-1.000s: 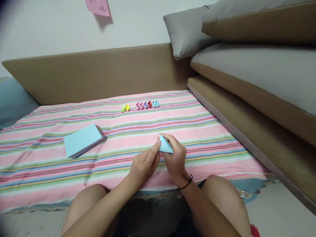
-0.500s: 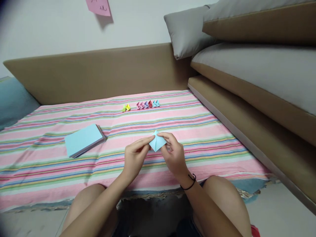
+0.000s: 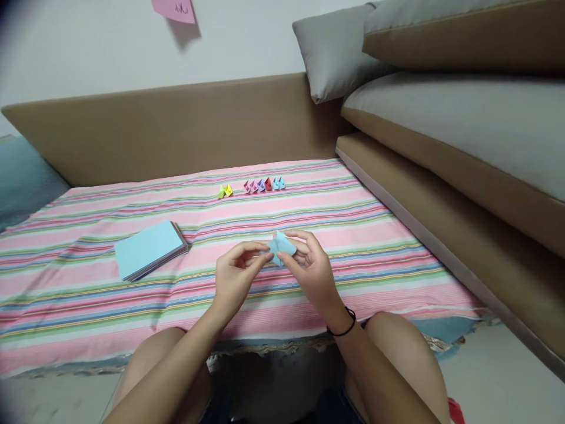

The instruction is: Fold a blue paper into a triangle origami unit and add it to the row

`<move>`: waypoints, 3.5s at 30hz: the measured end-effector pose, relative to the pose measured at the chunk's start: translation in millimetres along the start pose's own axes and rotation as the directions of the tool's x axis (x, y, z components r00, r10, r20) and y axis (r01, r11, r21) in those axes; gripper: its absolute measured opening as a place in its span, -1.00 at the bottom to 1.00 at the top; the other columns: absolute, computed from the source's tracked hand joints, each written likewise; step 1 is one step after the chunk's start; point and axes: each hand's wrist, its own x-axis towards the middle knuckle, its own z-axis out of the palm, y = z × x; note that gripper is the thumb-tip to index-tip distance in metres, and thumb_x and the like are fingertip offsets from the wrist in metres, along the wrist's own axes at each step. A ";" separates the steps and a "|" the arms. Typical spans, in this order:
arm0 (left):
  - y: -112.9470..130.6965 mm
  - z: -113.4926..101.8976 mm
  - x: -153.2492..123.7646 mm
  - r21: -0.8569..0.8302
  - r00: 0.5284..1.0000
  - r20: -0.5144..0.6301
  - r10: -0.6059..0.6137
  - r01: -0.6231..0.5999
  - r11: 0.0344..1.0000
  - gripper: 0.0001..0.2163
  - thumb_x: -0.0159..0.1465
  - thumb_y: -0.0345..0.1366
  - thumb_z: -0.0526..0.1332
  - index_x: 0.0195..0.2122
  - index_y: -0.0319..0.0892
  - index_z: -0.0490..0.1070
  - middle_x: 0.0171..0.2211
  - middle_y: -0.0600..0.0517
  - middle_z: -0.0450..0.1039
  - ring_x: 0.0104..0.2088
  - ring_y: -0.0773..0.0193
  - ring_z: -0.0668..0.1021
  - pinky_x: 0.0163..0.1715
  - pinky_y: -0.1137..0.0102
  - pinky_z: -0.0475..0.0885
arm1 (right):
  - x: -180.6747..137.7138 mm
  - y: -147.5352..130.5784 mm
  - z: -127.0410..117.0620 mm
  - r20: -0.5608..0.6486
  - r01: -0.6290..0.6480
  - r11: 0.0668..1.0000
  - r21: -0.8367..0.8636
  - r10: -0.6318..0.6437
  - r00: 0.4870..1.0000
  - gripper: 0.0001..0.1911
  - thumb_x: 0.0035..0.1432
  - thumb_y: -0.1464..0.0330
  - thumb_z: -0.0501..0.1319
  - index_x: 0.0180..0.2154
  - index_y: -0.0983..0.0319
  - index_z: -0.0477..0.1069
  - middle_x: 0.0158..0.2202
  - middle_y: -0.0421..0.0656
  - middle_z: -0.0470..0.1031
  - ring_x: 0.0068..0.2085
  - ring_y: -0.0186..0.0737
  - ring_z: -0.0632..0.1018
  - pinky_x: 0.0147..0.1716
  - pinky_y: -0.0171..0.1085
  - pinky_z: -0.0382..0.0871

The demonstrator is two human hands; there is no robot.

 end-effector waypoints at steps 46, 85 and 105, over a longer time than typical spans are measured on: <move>7.3 -7.0 6.0 0.034 0.991 0.127 -0.050 0.046 0.998 -0.87 0.09 -0.26 0.33 -0.43 -0.23 0.51 -0.43 -0.01 0.47 -0.39 0.29 0.52 -0.34 0.41 0.46 | -5.4 -4.7 -2.6 0.024 0.007 0.982 -0.190 -0.003 1.000 -0.89 0.06 0.37 0.31 -0.29 0.13 0.53 -0.33 -0.20 0.57 -0.31 -0.25 0.57 -0.38 -0.33 0.48; 0.3 -2.3 4.1 -0.015 0.996 0.021 -0.092 0.093 0.996 -0.84 0.05 -0.31 0.36 -0.33 -0.19 0.53 -0.35 0.00 0.56 -0.32 0.25 0.57 -0.31 0.40 0.51 | -3.2 2.1 6.2 0.079 -0.283 0.939 0.198 0.273 0.959 -0.79 0.02 0.27 0.32 -0.25 0.17 0.55 -0.19 -0.14 0.58 -0.08 -0.10 0.52 0.03 -0.06 0.33; 9.4 -2.2 -2.3 0.184 0.988 0.013 0.156 -0.156 0.970 -0.94 0.12 -0.32 0.32 -0.38 -0.15 0.55 -0.34 -0.01 0.53 -0.29 0.27 0.55 -0.34 0.42 0.49 | -6.5 5.3 12.0 0.015 -0.195 0.969 0.151 0.195 0.981 -0.83 0.10 0.25 0.26 -0.24 0.12 0.53 -0.22 -0.20 0.58 -0.12 -0.17 0.54 0.00 -0.12 0.35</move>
